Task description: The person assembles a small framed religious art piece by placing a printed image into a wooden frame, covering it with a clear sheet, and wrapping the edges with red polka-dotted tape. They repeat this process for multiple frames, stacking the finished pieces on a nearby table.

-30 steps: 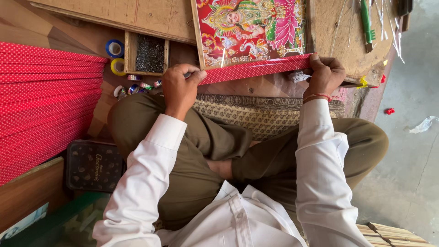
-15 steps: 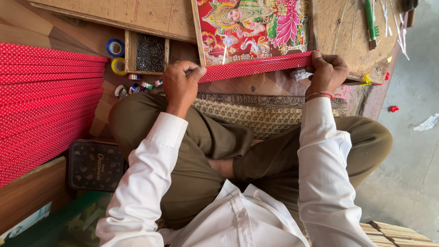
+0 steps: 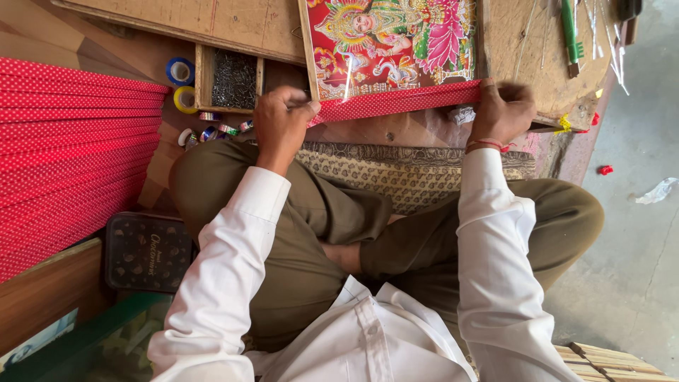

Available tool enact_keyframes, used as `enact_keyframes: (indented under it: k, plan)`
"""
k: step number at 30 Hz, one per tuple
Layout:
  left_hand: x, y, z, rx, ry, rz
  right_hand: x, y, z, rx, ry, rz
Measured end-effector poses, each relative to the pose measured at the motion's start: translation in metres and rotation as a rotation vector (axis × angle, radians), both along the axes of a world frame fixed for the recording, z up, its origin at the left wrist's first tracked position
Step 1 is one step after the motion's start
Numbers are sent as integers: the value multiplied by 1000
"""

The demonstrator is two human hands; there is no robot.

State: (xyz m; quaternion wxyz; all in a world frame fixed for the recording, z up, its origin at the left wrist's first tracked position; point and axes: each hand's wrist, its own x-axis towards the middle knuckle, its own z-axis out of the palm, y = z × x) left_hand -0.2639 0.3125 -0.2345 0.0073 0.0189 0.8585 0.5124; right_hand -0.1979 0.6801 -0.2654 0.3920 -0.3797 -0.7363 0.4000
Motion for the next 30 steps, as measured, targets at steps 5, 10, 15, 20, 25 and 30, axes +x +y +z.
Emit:
enact_keyframes:
  k: [5, 10, 15, 20, 25, 30]
  plan:
    - [-7, 2, -3, -29, -154, -39, -1, 5, 13, -376, 130, 168]
    - [-12, 4, -6, 293, -309, -93, -4, 10, 25, -503, 90, 186]
    - [-15, 7, -9, 397, -297, -44, -8, 13, 24, -432, 84, 202]
    - [-15, 7, -11, 430, -257, -85, -1, -39, 29, 779, -182, -8]
    - [-14, 7, -11, 459, -268, -97, 12, -169, 38, 1127, -559, 837]
    - [-12, 8, -10, 514, -245, -128, 21, -216, 46, 868, -587, 1029]
